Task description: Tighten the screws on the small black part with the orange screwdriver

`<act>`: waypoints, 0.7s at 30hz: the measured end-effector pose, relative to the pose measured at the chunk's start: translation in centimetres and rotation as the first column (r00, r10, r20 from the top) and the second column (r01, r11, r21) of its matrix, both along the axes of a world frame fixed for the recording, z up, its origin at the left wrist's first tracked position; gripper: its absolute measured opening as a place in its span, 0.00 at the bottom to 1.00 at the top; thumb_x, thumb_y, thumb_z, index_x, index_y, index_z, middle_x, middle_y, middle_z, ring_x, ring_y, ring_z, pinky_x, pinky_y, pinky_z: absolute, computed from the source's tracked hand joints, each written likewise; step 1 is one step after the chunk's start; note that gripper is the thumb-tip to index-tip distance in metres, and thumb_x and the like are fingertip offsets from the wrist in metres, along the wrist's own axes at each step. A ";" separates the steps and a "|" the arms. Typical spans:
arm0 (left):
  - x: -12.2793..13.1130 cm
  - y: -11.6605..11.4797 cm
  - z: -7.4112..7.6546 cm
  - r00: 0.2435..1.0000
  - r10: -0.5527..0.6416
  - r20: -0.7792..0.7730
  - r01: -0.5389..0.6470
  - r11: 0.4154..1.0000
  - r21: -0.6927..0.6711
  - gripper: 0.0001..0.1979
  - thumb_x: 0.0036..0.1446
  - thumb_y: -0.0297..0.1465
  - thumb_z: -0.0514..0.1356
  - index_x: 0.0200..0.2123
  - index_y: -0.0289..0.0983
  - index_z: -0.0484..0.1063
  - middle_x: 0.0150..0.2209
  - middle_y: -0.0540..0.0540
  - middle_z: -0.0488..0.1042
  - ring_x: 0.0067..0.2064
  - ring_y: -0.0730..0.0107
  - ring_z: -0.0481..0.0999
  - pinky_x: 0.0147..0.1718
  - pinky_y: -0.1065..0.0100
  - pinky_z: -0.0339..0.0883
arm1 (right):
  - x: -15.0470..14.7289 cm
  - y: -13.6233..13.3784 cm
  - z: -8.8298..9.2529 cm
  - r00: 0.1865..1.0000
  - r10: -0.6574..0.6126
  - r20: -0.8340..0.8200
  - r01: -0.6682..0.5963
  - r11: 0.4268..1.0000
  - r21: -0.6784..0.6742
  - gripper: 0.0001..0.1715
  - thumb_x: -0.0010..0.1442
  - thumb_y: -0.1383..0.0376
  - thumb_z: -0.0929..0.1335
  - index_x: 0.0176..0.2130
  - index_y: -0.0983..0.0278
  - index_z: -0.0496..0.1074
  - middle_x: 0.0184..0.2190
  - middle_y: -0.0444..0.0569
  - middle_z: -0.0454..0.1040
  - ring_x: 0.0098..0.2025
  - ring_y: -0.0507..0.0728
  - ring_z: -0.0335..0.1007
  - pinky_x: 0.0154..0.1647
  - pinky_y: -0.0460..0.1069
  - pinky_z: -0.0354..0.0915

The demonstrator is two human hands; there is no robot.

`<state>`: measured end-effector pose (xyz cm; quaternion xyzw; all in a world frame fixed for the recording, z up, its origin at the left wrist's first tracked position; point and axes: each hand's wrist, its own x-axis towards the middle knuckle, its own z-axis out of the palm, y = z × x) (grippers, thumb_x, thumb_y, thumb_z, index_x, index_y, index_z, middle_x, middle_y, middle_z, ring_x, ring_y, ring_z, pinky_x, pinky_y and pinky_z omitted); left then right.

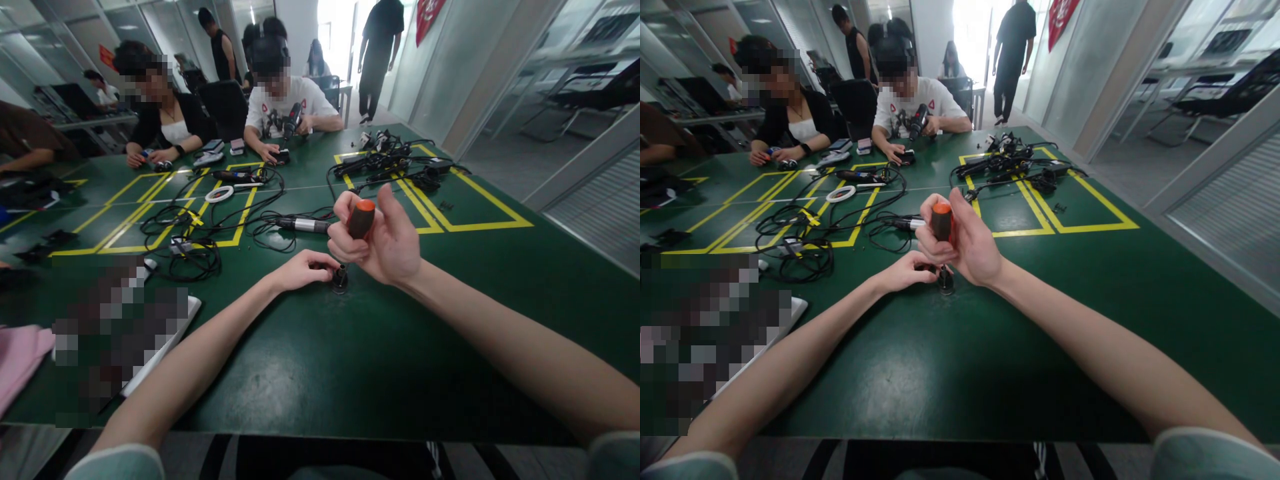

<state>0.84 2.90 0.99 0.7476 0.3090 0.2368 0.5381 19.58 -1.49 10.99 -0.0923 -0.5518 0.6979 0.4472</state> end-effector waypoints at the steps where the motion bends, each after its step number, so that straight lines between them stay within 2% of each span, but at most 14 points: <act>1: 0.0 0.0 0.0 1.000 -0.002 0.004 0.002 1.000 -0.010 0.14 0.53 0.32 0.66 0.41 0.33 0.86 0.40 0.44 0.86 0.42 0.63 0.82 0.49 0.64 0.74 | 0.0 0.0 0.0 1.000 -0.015 0.015 0.015 1.000 0.000 0.32 0.68 0.36 0.68 0.34 0.58 0.61 0.17 0.32 0.51 0.17 0.47 0.39 0.20 0.44 0.45; 4: 0.2 0.1 0.1 1.000 0.005 0.014 -0.004 0.999 -0.049 0.13 0.53 0.32 0.67 0.41 0.33 0.86 0.41 0.44 0.87 0.43 0.62 0.83 0.51 0.63 0.74 | -0.1 0.0 0.1 0.999 -0.035 0.041 0.035 0.999 0.019 0.29 0.68 0.39 0.69 0.35 0.58 0.62 0.17 0.33 0.54 0.17 0.47 0.43 0.20 0.43 0.48; 7: 0.3 0.1 0.0 1.000 0.019 0.016 -0.018 0.996 -0.085 0.14 0.53 0.31 0.67 0.42 0.33 0.86 0.41 0.44 0.87 0.44 0.61 0.83 0.53 0.63 0.74 | -0.1 0.1 0.3 0.999 -0.019 0.044 0.017 0.999 0.032 0.30 0.70 0.40 0.68 0.32 0.60 0.65 0.17 0.35 0.57 0.18 0.48 0.46 0.20 0.44 0.50; 12: 0.4 0.0 -0.2 0.999 0.043 0.006 -0.043 0.997 -0.070 0.12 0.55 0.29 0.66 0.41 0.33 0.87 0.41 0.45 0.87 0.45 0.61 0.84 0.56 0.63 0.73 | 0.0 0.1 0.4 0.999 0.017 0.044 -0.018 1.000 0.018 0.35 0.72 0.38 0.65 0.27 0.62 0.64 0.17 0.35 0.51 0.18 0.47 0.44 0.20 0.44 0.47; 16: 0.4 0.0 -0.5 0.998 0.065 0.012 -0.064 0.996 -0.056 0.11 0.56 0.28 0.67 0.41 0.33 0.87 0.42 0.45 0.87 0.46 0.61 0.84 0.56 0.63 0.73 | 0.0 0.0 0.1 0.998 0.052 0.019 -0.053 0.997 0.058 0.34 0.69 0.35 0.65 0.32 0.60 0.64 0.17 0.33 0.50 0.18 0.47 0.40 0.20 0.44 0.46; 21: 0.4 0.1 -0.6 0.998 0.067 0.015 -0.066 0.997 -0.040 0.11 0.56 0.28 0.67 0.42 0.34 0.87 0.42 0.45 0.87 0.46 0.62 0.84 0.55 0.64 0.74 | 0.0 -0.2 -0.3 1.000 0.010 0.019 -0.012 0.997 0.082 0.28 0.67 0.41 0.72 0.36 0.58 0.61 0.18 0.31 0.53 0.18 0.47 0.41 0.21 0.44 0.46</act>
